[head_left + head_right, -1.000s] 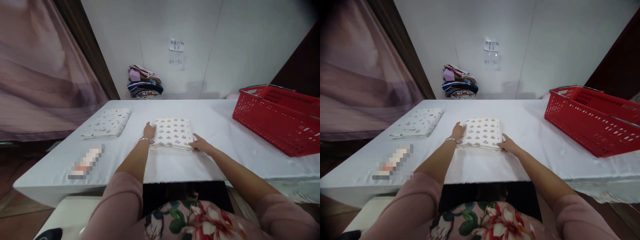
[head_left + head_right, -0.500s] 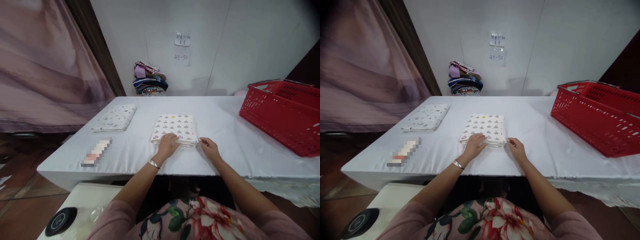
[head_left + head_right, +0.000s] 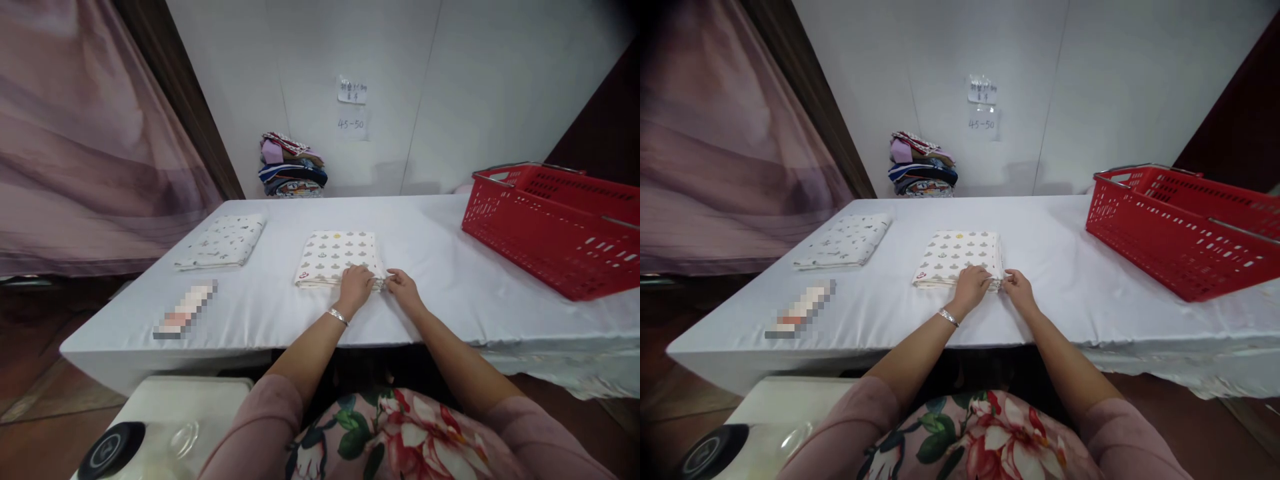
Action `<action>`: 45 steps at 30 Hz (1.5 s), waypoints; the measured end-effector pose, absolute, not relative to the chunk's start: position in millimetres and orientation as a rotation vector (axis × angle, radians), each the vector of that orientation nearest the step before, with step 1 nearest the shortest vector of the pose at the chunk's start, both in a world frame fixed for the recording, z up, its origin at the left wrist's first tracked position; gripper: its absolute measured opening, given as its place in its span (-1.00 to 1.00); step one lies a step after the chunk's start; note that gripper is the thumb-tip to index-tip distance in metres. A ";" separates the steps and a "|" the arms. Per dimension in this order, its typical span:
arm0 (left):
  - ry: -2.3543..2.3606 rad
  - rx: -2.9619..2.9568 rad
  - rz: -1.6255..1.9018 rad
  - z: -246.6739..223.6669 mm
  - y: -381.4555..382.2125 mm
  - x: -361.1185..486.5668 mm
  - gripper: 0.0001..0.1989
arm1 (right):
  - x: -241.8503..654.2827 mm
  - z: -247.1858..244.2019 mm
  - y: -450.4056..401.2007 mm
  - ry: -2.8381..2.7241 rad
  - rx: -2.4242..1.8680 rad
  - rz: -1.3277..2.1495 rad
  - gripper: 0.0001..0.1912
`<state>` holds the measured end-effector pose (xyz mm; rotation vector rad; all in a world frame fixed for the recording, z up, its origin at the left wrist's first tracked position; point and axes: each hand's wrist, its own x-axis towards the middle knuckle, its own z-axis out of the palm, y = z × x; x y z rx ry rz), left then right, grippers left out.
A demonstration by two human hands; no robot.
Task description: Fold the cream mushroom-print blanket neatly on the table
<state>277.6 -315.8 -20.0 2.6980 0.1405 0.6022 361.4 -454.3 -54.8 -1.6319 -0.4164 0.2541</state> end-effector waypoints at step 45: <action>0.146 2.775 0.663 -28.0 -254.7 227.2 -0.80 | 368.6 -11.2 -453.5 -0.226 -1.684 0.579 -0.46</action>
